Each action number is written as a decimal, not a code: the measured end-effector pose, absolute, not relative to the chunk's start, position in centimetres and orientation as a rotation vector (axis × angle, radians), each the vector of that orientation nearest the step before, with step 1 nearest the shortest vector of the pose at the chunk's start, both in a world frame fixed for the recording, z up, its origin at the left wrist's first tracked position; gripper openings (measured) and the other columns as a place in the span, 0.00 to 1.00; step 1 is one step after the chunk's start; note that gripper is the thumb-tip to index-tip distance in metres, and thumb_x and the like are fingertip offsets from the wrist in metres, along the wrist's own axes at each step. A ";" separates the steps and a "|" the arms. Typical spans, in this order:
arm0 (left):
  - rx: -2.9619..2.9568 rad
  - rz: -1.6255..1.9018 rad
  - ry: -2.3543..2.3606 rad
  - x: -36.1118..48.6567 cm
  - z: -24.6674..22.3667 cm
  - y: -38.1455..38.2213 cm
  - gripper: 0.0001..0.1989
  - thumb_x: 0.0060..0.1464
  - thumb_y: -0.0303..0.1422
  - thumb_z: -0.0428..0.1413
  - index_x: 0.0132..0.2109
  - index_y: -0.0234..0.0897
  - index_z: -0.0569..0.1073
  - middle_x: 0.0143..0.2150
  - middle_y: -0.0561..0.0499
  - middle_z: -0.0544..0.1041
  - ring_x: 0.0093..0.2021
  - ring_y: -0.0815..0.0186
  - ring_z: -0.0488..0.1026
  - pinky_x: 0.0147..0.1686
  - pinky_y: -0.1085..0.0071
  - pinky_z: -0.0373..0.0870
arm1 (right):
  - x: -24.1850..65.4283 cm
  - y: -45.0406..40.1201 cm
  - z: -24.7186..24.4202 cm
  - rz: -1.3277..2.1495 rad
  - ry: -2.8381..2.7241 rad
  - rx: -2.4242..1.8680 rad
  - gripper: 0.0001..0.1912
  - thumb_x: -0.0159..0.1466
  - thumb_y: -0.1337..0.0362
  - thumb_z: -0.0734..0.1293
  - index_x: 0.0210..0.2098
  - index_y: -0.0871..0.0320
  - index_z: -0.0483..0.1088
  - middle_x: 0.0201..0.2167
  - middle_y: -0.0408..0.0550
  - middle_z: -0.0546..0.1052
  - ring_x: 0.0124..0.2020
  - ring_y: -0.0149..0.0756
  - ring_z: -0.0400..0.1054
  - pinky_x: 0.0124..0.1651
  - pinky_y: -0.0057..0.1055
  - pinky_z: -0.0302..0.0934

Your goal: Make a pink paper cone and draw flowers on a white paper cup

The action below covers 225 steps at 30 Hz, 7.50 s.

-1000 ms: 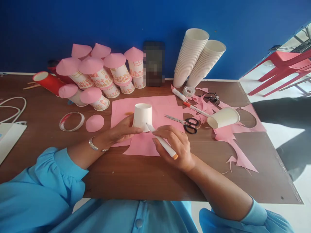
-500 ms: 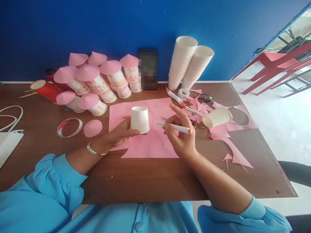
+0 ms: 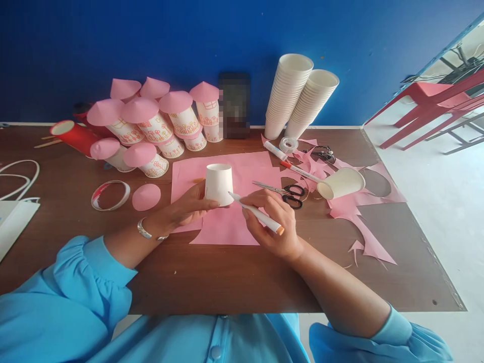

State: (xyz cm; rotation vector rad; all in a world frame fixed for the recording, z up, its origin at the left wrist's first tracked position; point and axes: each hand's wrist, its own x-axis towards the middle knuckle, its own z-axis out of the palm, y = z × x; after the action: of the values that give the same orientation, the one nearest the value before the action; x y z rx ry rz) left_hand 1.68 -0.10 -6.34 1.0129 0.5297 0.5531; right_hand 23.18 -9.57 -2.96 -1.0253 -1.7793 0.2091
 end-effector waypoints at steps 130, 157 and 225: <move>1.047 0.551 0.562 1.8 -6.4 -0.3 0.30 0.42 0.36 0.74 0.52 0.39 0.74 0.45 0.48 0.76 0.45 0.61 0.71 0.47 0.63 0.67 | 22.8 -10.4 -2.6 0.188 -1.917 -0.935 0.12 0.65 0.74 0.67 0.47 0.58 0.73 0.35 0.49 0.79 0.34 0.35 0.77 0.34 0.30 0.72; 1.281 0.490 0.560 1.6 -5.9 -0.6 0.39 0.44 0.32 0.72 0.62 0.44 0.66 0.66 0.42 0.66 0.64 0.51 0.67 0.56 0.60 0.70 | 23.3 -9.8 -3.2 0.203 -1.832 -0.917 0.19 0.67 0.73 0.66 0.57 0.56 0.72 0.37 0.50 0.80 0.37 0.40 0.77 0.39 0.37 0.74; 1.255 0.577 0.645 2.4 -5.3 -2.2 0.37 0.46 0.41 0.72 0.59 0.40 0.65 0.46 0.47 0.72 0.44 0.61 0.70 0.41 0.67 0.68 | 22.8 -10.6 -2.3 0.108 -1.968 -0.886 0.11 0.64 0.76 0.67 0.44 0.59 0.70 0.27 0.47 0.77 0.26 0.34 0.75 0.26 0.29 0.70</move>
State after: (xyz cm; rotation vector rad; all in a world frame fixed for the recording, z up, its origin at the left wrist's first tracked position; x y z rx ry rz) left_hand 2.42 -2.16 -5.31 1.2551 0.6449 0.5774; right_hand 22.79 -10.60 -2.34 -0.8860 -1.9676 0.1084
